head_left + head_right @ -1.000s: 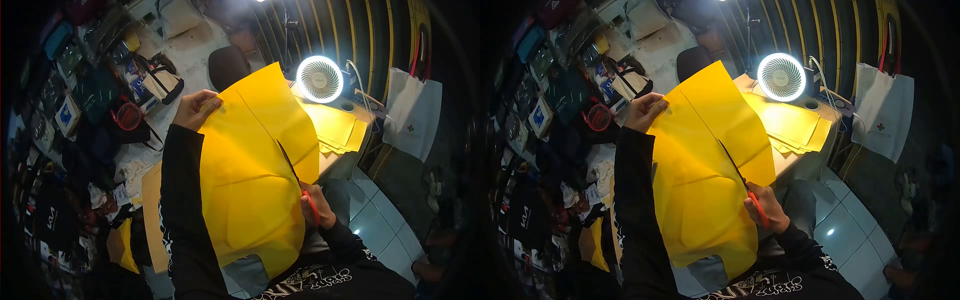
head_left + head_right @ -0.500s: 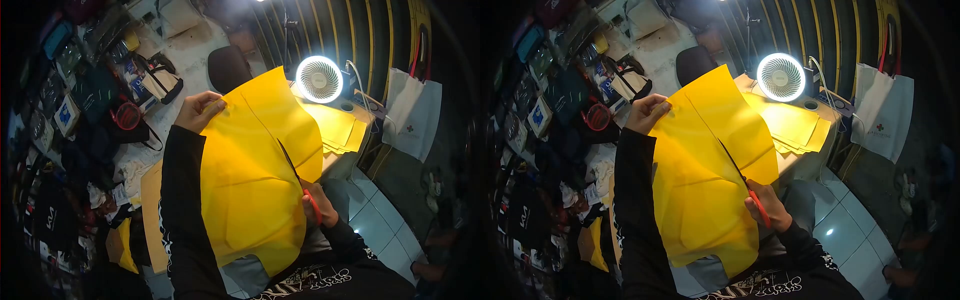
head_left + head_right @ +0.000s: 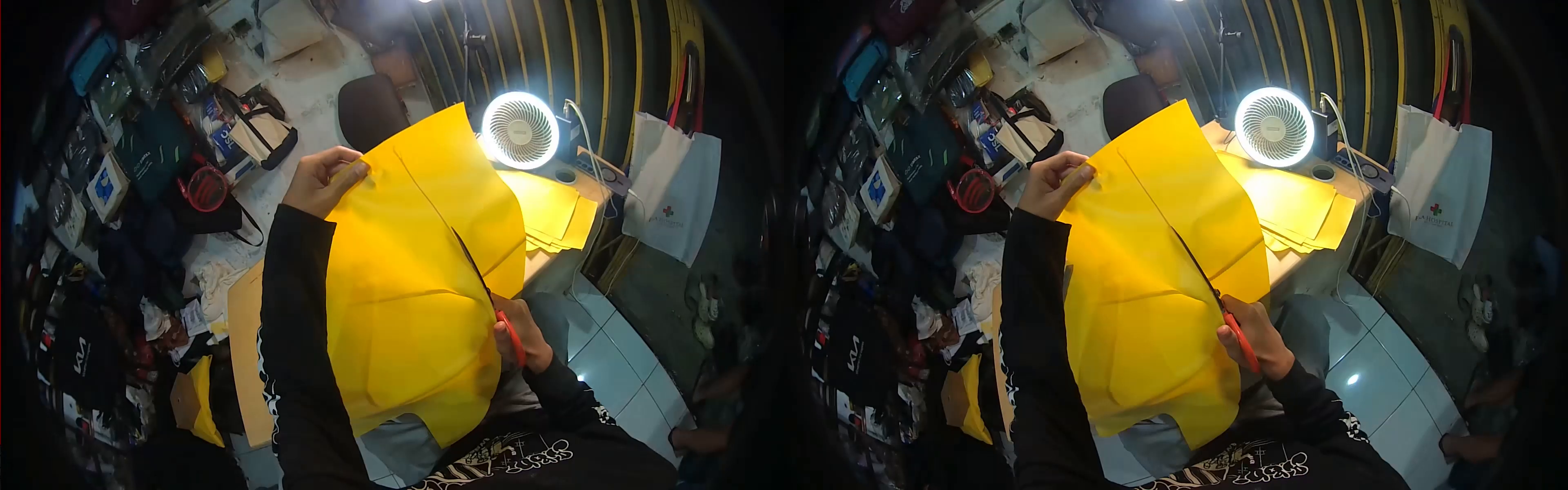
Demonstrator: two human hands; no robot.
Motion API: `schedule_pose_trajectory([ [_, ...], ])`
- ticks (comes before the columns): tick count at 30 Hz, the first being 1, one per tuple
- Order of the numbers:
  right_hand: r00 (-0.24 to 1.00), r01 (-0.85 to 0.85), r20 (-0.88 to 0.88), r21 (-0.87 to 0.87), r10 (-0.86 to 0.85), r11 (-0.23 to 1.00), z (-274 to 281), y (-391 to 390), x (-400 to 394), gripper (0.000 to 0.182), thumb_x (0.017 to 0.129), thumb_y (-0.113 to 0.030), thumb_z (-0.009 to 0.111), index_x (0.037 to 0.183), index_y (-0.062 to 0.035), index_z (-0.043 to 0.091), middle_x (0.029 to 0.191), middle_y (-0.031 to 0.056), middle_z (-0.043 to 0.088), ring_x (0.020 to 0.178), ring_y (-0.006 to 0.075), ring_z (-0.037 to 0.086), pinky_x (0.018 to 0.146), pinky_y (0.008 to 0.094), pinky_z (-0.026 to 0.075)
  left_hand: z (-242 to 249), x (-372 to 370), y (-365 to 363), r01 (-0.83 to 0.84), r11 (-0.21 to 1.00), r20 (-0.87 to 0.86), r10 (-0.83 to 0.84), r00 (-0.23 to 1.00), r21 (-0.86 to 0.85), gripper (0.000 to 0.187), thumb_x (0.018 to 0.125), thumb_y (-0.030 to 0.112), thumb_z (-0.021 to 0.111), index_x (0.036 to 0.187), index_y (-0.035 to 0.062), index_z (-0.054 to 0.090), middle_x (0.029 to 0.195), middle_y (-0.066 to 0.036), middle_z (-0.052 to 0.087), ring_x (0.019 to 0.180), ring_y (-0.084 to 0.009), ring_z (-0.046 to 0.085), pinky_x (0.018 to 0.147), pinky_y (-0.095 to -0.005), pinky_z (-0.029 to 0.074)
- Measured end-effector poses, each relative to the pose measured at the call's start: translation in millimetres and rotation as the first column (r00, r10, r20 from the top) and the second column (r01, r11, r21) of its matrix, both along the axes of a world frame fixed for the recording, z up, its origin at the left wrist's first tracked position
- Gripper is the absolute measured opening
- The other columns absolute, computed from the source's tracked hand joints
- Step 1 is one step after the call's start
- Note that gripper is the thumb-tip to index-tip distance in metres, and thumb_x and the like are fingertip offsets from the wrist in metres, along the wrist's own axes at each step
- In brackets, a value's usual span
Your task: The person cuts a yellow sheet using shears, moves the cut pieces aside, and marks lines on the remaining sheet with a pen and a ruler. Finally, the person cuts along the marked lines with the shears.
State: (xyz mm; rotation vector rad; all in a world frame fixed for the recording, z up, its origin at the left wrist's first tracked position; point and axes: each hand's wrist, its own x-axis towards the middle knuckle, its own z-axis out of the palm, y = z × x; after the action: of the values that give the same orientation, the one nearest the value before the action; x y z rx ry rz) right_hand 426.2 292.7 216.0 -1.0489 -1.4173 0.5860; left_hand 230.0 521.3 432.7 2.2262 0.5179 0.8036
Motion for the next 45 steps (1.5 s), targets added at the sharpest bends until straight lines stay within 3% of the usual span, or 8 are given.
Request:
schedule_pose_trajectory([
  [18, 1.000, 0.026, 0.017, 0.041, -0.027, 0.999, 5, 2, 0, 0.069, 0.089, -0.065, 0.042, 0.075, 0.0030, 0.044, 0.059, 0.0168, 0.041, 0.054, 0.0363, 0.040, 0.052, 0.0396, 0.034, 3, 1, -6, 0.002, 1.000, -0.034, -0.001, 0.999, 0.012, 0.024, 0.091, 0.019, 0.065, 0.102, -0.0017, 0.065, 0.091, -0.010, 0.069, 0.079, -0.0113, 0.066, 0.072, -0.0192, 0.051],
  [21, 1.000, 0.004, 0.014, 0.042, -0.005, 0.999, 6, 3, 1, 0.071, 0.088, -0.066, 0.042, 0.076, 0.0035, 0.045, 0.059, 0.0175, 0.042, 0.054, 0.0366, 0.041, 0.052, 0.0398, 0.035, 2, 3, -9, 0.020, 1.000, -0.045, -0.020, 0.999, 0.021, 0.019, 0.092, 0.014, 0.064, 0.102, -0.0030, 0.063, 0.088, -0.003, 0.067, 0.080, -0.0042, 0.060, 0.070, -0.0178, 0.046],
  [33, 0.999, 0.040, 0.008, 0.068, -0.041, 0.997, 3, 6, 1, 0.070, 0.088, -0.066, 0.042, 0.077, 0.0036, 0.045, 0.059, 0.0173, 0.040, 0.054, 0.0359, 0.041, 0.052, 0.0393, 0.034, 3, 5, -12, 0.028, 0.999, -0.044, -0.030, 0.999, -0.035, 0.019, 0.091, 0.014, 0.064, 0.101, -0.0032, 0.063, 0.090, -0.004, 0.068, 0.082, -0.0045, 0.061, 0.072, -0.0173, 0.047],
  [36, 0.998, 0.047, 0.026, 0.064, -0.049, 0.997, 4, 6, 2, 0.069, 0.089, -0.065, 0.042, 0.077, 0.0033, 0.045, 0.058, 0.0169, 0.040, 0.053, 0.0351, 0.040, 0.051, 0.0392, 0.034, 1, 4, -8, 0.051, 0.998, -0.048, -0.049, 0.998, 0.033, 0.028, 0.091, 0.022, 0.065, 0.105, -0.0027, 0.065, 0.092, -0.011, 0.070, 0.080, -0.0116, 0.067, 0.072, -0.0195, 0.052],
  [39, 0.999, 0.025, 0.026, 0.062, -0.027, 0.998, 6, 6, 3, 0.069, 0.089, -0.065, 0.043, 0.076, 0.0032, 0.044, 0.058, 0.0168, 0.039, 0.053, 0.0350, 0.040, 0.051, 0.0391, 0.034, 2, 5, -10, 0.054, 0.997, -0.060, -0.051, 0.997, 0.049, 0.028, 0.091, 0.022, 0.064, 0.105, -0.0025, 0.065, 0.092, -0.012, 0.070, 0.080, -0.0126, 0.067, 0.073, -0.0197, 0.052],
  [42, 0.999, 0.033, 0.013, 0.067, -0.034, 0.997, 13, 6, 1, 0.069, 0.089, -0.064, 0.043, 0.076, 0.0032, 0.044, 0.058, 0.0167, 0.039, 0.052, 0.0350, 0.040, 0.050, 0.0388, 0.034, 3, 6, -15, 0.047, 0.999, -0.052, -0.048, 0.998, -0.024, 0.020, 0.091, 0.014, 0.066, 0.100, -0.0035, 0.063, 0.089, -0.004, 0.067, 0.079, -0.0039, 0.059, 0.071, -0.0179, 0.047],
  [45, 0.999, 0.047, 0.020, 0.084, -0.049, 0.995, 16, 8, 2, 0.069, 0.088, -0.064, 0.044, 0.075, 0.0032, 0.044, 0.057, 0.0165, 0.039, 0.052, 0.0345, 0.040, 0.050, 0.0384, 0.033, 3, 5, -15, 0.031, 0.999, -0.051, -0.031, 0.998, -0.016, 0.020, 0.091, 0.014, 0.065, 0.100, -0.0034, 0.063, 0.088, -0.003, 0.067, 0.079, -0.0036, 0.059, 0.071, -0.0178, 0.046],
])
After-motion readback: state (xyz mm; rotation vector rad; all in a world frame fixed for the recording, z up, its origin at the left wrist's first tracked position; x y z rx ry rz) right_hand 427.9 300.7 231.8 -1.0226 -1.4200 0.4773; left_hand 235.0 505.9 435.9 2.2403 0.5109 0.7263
